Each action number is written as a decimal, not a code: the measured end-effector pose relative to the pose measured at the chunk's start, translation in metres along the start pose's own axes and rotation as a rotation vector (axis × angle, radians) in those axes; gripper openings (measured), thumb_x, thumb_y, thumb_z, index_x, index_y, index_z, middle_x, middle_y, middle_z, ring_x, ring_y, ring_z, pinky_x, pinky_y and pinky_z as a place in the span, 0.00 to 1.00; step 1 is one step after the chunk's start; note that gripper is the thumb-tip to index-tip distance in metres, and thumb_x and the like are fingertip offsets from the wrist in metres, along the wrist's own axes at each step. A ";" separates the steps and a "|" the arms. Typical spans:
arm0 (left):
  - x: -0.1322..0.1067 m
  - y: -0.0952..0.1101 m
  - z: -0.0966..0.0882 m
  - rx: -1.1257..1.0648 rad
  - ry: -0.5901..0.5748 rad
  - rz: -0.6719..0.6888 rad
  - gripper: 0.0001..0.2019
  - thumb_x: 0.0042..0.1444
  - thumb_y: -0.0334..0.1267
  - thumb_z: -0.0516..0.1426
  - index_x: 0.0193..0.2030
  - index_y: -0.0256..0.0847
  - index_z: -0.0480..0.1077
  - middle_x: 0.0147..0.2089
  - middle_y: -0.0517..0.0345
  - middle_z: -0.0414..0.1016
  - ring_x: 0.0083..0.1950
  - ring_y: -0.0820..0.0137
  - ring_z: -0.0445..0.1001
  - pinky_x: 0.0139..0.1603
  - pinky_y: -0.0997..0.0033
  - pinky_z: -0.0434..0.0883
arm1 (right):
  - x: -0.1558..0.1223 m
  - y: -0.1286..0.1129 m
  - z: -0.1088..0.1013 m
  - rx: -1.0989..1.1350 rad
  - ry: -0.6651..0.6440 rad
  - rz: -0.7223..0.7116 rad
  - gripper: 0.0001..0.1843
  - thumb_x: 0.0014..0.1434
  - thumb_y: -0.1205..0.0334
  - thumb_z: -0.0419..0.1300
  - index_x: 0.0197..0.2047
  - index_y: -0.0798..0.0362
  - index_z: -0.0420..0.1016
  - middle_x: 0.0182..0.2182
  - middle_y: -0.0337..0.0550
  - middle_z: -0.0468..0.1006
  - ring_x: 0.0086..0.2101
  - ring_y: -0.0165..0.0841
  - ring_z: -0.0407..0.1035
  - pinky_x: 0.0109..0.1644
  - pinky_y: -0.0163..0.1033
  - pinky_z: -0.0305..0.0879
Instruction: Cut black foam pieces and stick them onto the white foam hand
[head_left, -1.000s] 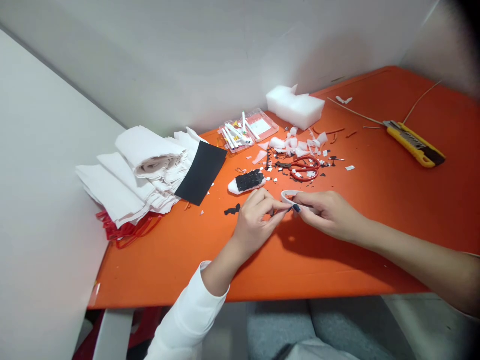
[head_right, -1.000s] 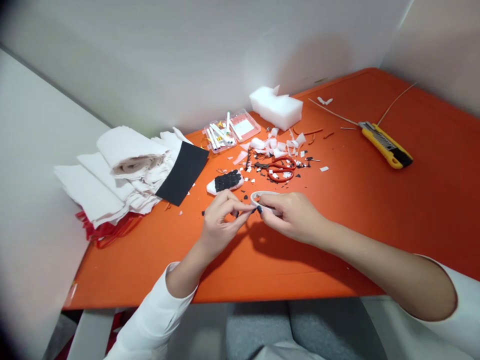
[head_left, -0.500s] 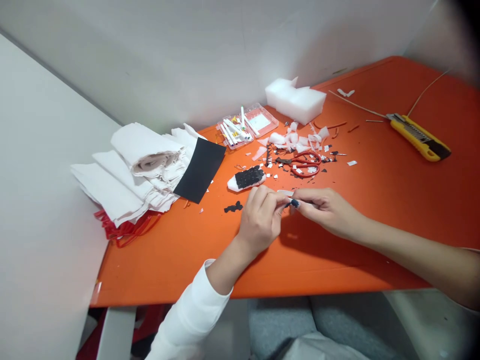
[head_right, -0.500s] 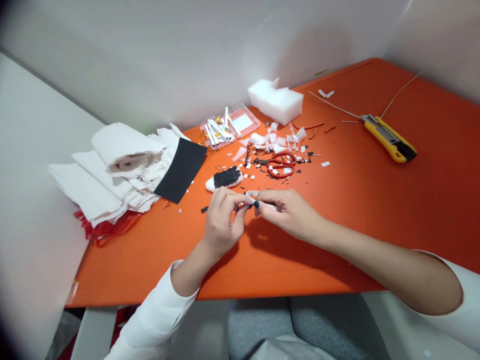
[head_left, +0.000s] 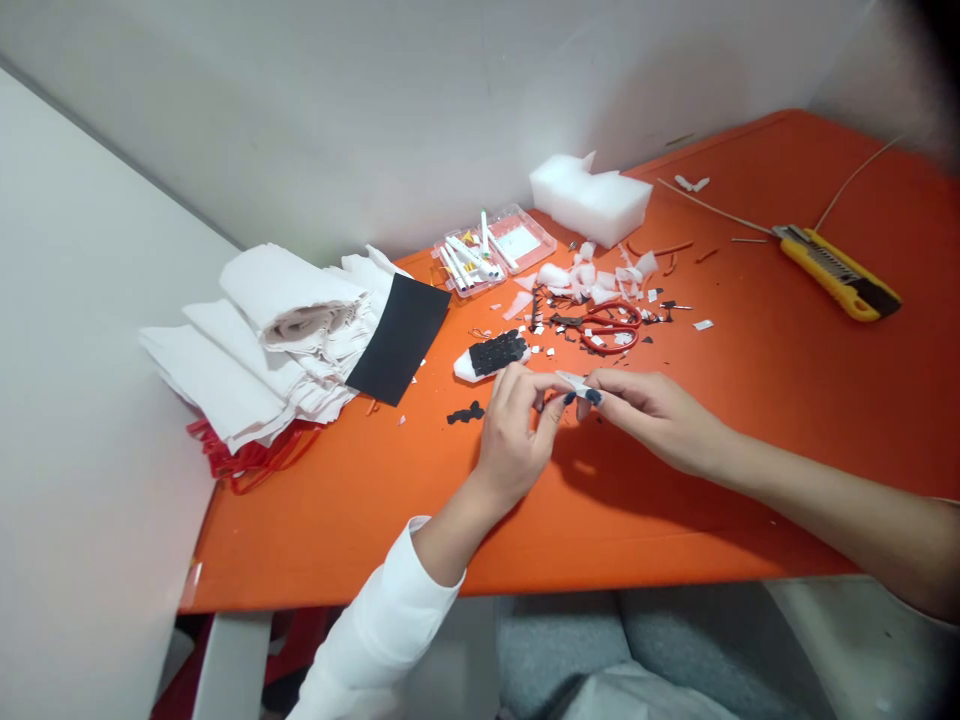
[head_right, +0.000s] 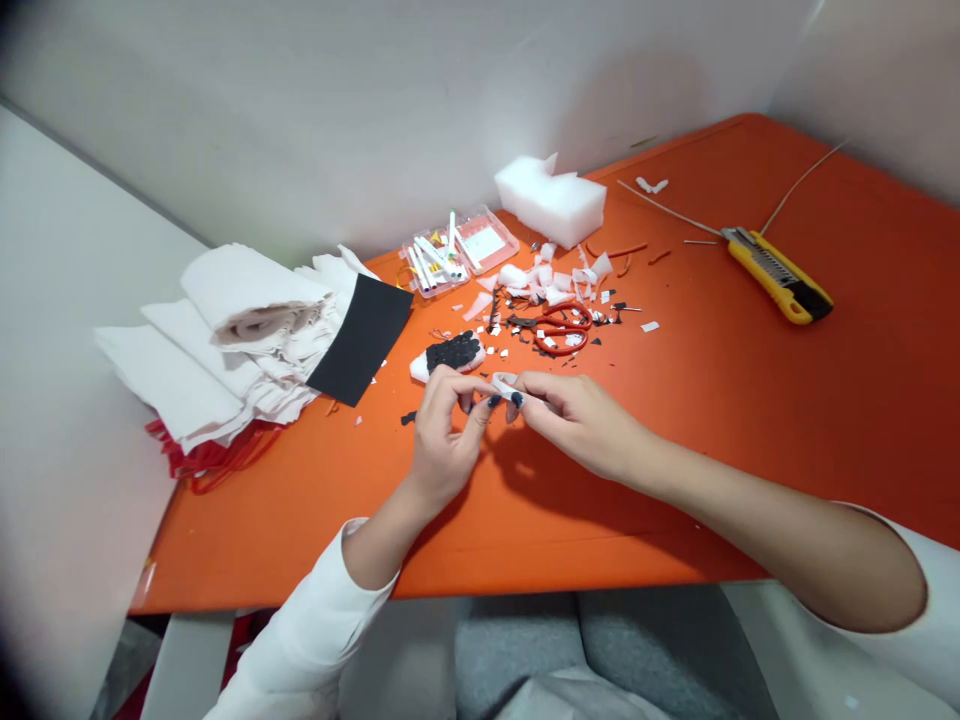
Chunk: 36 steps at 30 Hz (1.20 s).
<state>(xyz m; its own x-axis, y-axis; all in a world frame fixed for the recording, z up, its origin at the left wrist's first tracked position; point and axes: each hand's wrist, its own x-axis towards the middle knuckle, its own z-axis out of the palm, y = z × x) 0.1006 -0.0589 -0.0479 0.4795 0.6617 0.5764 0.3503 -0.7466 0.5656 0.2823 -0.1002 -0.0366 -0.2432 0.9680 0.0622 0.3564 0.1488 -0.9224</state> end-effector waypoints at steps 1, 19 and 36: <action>0.000 -0.001 -0.001 -0.065 -0.011 -0.052 0.08 0.63 0.35 0.51 0.48 0.41 0.65 0.35 0.58 0.64 0.36 0.71 0.64 0.40 0.68 0.65 | 0.000 0.000 -0.002 -0.047 0.004 -0.002 0.12 0.64 0.60 0.47 0.34 0.54 0.70 0.28 0.40 0.73 0.30 0.31 0.65 0.33 0.34 0.58; 0.007 -0.005 -0.011 0.265 -0.055 0.289 0.01 0.57 0.30 0.59 0.34 0.39 0.71 0.29 0.59 0.68 0.32 0.71 0.62 0.36 0.69 0.63 | 0.000 0.003 0.001 -0.223 -0.002 -0.005 0.14 0.64 0.60 0.47 0.35 0.53 0.72 0.23 0.35 0.66 0.23 0.28 0.58 0.29 0.33 0.52; 0.008 -0.009 -0.012 0.414 -0.141 0.518 0.11 0.59 0.30 0.55 0.26 0.40 0.59 0.25 0.60 0.62 0.28 0.71 0.58 0.31 0.68 0.59 | 0.001 0.003 -0.001 -0.032 -0.076 0.062 0.13 0.58 0.62 0.51 0.27 0.55 0.72 0.21 0.34 0.64 0.25 0.27 0.58 0.29 0.33 0.51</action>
<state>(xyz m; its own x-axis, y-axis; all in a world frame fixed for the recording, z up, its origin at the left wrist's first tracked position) 0.0915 -0.0462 -0.0415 0.7591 0.2164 0.6140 0.3124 -0.9485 -0.0519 0.2840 -0.0983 -0.0389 -0.2870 0.9576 -0.0247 0.4010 0.0967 -0.9109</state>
